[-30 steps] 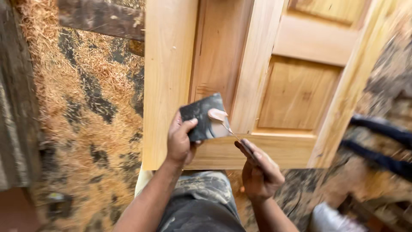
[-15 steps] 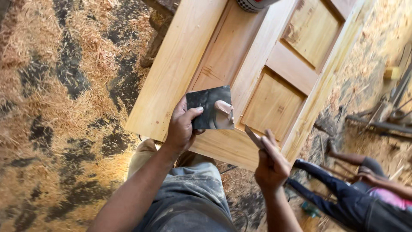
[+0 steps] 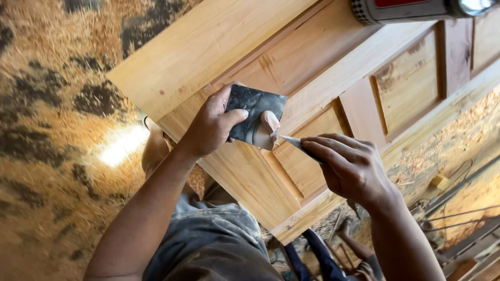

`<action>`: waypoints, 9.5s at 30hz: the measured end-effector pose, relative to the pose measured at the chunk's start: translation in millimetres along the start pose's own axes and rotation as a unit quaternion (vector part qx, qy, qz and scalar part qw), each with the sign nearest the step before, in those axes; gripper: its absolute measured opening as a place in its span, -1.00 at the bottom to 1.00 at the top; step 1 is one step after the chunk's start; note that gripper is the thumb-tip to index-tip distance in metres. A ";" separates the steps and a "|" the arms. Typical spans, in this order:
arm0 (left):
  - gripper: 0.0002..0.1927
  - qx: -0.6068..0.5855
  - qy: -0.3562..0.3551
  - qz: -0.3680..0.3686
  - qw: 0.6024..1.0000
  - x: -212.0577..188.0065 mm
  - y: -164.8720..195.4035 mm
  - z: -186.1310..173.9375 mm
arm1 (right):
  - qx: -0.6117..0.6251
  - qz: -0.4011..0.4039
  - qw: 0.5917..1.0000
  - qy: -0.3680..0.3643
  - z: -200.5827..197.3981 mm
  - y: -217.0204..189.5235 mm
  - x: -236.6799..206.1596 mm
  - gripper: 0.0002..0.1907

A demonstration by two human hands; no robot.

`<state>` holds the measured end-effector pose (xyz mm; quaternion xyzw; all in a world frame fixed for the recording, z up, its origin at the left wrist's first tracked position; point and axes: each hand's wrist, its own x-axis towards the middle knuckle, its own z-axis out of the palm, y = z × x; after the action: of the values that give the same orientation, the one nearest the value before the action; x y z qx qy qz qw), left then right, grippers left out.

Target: The person applies wood filler to the seams of a paneled wooden door. They scoop filler from a can onto a plastic spreader card and press the filler into the gaps between the door panels, working along the joints.

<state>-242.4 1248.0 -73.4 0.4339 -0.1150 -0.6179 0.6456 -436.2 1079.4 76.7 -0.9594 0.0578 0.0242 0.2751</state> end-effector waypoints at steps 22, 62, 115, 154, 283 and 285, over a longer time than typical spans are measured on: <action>-0.70 -0.060 0.265 0.064 0.960 3.0 -50.2 -47.9 | 0.064 -0.187 0.965 -0.171 93.4 125.4 60.0 -0.84; -0.65 -0.216 0.333 -0.060 0.916 -61.2 -86.6 -53.1 | -0.049 -0.263 0.935 -0.231 152.3 104.1 70.0 -0.82; -0.67 -0.171 0.316 -0.067 0.931 -116.0 -103.7 -40.4 | -0.046 0.124 0.986 0.097 212.9 -25.2 -40.3 -0.69; -0.70 0.041 0.081 -0.126 0.988 -66.4 -117.8 95.6 | 0.209 0.394 0.801 0.399 228.2 -76.1 -228.7 -0.70; -0.81 0.393 -0.306 -0.447 0.743 103.3 -82.8 86.3 | 0.086 0.245 0.917 0.303 167.4 -68.5 -185.1 -0.58; -0.80 0.400 -0.309 -0.464 0.727 103.7 -80.8 87.0 | 0.094 0.227 0.926 0.288 168.2 -65.3 -180.8 -0.57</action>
<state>-336.5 1129.9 -118.4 0.4365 -0.3286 -0.8371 -0.0265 -609.9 1241.2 -17.4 -0.8559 0.3530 -0.1968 0.3227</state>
